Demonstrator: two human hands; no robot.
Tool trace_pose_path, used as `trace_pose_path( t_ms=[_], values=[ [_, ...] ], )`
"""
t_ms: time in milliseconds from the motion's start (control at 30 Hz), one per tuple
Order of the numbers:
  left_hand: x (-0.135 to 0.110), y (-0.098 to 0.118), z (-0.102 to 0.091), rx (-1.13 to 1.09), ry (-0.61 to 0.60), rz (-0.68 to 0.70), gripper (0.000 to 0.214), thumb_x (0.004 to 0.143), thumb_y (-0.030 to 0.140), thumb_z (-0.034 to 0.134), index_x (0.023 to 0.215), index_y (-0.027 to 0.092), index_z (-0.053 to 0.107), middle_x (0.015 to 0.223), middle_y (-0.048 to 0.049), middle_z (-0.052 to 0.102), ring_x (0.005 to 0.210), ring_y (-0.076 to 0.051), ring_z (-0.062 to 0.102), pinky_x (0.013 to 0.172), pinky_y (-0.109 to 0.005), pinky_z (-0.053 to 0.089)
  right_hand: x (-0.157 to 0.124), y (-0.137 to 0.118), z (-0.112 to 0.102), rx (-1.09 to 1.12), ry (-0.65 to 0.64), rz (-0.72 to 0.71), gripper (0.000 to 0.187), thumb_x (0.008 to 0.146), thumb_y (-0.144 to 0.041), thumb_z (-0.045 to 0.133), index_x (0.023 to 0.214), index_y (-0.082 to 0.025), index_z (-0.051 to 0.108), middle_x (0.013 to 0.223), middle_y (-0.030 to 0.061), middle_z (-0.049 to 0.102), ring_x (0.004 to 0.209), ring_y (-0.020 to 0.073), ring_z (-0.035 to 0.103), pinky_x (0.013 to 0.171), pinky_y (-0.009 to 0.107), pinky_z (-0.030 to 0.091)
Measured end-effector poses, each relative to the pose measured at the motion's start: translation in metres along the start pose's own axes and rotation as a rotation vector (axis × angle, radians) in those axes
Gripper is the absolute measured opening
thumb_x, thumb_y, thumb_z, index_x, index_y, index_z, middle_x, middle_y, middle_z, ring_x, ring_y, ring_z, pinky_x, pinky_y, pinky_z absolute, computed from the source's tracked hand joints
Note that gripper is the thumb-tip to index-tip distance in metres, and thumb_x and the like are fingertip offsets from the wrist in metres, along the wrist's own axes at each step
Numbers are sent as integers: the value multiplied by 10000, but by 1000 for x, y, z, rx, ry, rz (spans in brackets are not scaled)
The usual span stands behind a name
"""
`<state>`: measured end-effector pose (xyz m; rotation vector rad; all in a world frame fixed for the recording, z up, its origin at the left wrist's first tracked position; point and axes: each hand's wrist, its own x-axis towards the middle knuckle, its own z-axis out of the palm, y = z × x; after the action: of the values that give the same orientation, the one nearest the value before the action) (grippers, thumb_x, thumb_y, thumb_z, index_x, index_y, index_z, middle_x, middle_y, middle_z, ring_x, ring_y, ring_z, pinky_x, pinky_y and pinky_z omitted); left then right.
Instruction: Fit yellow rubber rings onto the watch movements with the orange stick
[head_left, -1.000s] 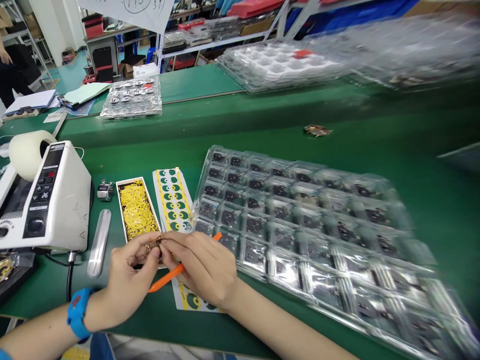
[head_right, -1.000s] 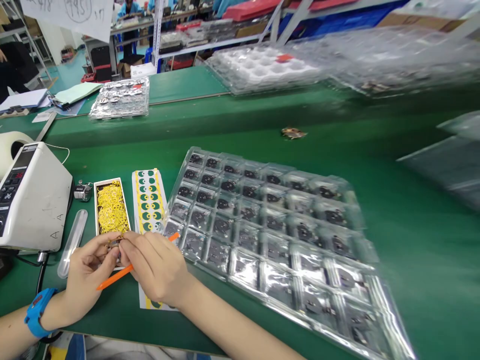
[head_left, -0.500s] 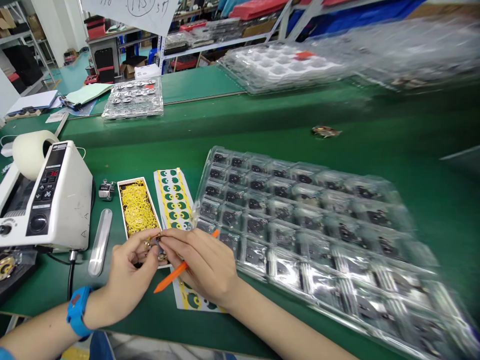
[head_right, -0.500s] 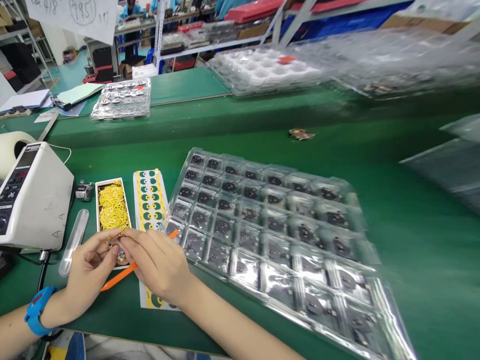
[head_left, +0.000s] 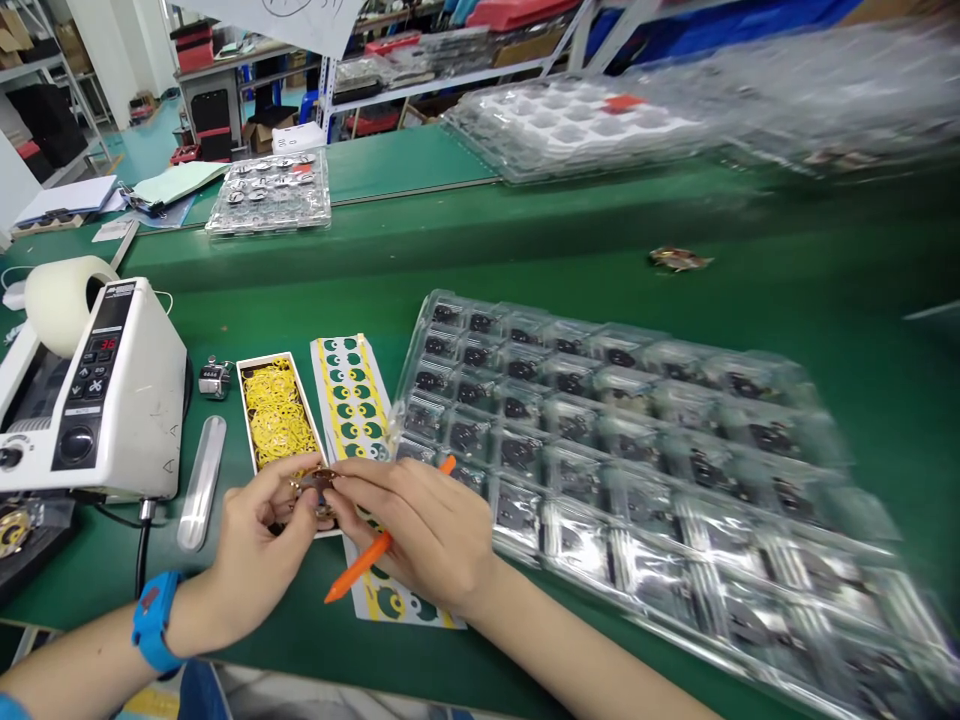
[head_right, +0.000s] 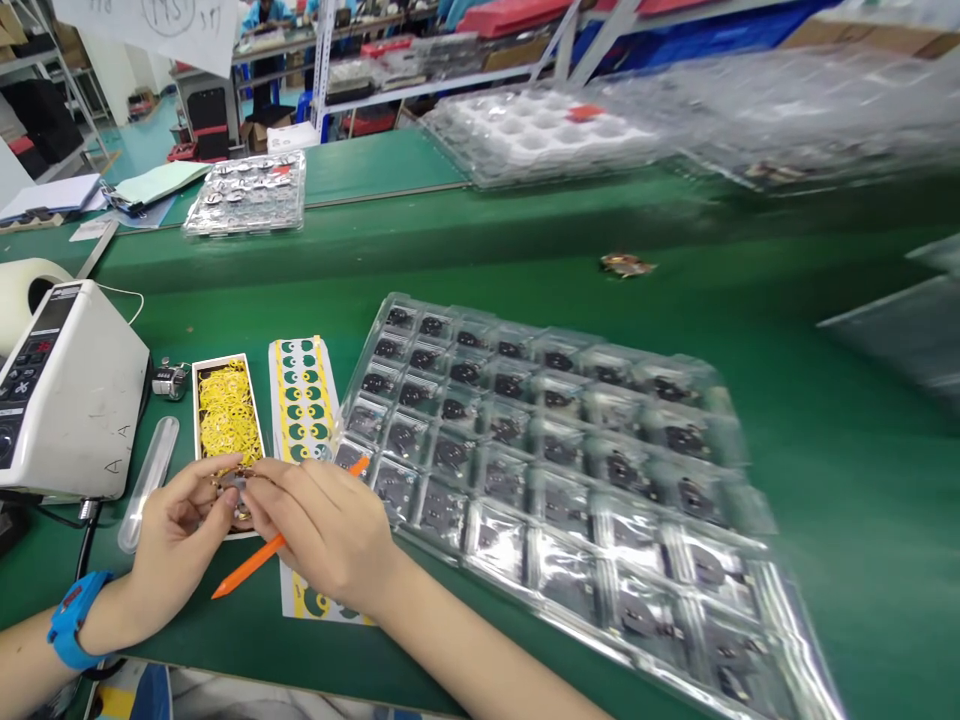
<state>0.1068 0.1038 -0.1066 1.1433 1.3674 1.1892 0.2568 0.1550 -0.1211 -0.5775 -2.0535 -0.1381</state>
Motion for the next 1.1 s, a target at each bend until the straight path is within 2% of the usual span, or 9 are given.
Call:
trace_pose_path(
  t_ms=[133,333,467,633,767,833,1000,1100],
  values=[
    [0,2,1,-18,-2,-4,272,801,280,636,1034,146,673,583,29,570,527,-107,556,632,-258,587,0,-2,0,-46,17,29,76,881,-96,572,945,-129,595,799,103,734,643,166,644,564,273,486],
    [-1,-4,0,110,13,50,270,804,256,612,1034,144,698,536,49,476,482,-94,470,543,-214,531,-4,-2,3,11,-3,11,121,870,-40,539,966,-80,601,819,150,733,663,197,660,559,294,490],
    [-1,-7,0,121,10,62,272,813,243,583,1034,137,698,540,48,467,476,-88,448,527,-207,511,-4,-1,4,14,-7,12,114,885,-51,519,962,-87,595,807,142,731,672,192,662,565,292,499],
    [-2,-7,0,92,-9,43,278,836,233,557,1064,146,691,576,24,533,508,-99,494,569,-220,530,-3,1,3,-2,-18,-25,100,905,-79,505,945,-115,589,828,124,739,634,173,636,543,289,485],
    [-2,-6,-1,152,2,105,260,831,195,540,1028,147,703,515,65,415,456,-81,411,494,-183,471,-3,1,3,-3,-16,-42,111,904,-68,496,939,-100,596,829,133,737,619,171,612,540,289,473],
    [-2,-6,-1,177,1,124,267,831,184,529,1033,142,699,523,62,431,459,-82,424,487,-182,465,-3,0,3,-3,-20,-45,119,904,-68,490,940,-98,599,828,134,736,622,173,611,540,290,471],
    [-3,-7,0,193,-14,144,276,838,201,523,1048,132,688,603,0,591,523,-113,550,515,-206,499,-4,-2,2,-13,-20,-30,119,898,-77,500,953,-120,597,819,122,739,649,171,638,540,279,479],
    [-4,-7,0,198,-8,142,276,837,208,521,1042,130,688,564,16,559,492,-106,523,498,-203,483,-4,-2,2,-24,-13,-19,103,897,-83,515,950,-122,594,805,125,738,639,174,643,535,279,483]
  ],
)
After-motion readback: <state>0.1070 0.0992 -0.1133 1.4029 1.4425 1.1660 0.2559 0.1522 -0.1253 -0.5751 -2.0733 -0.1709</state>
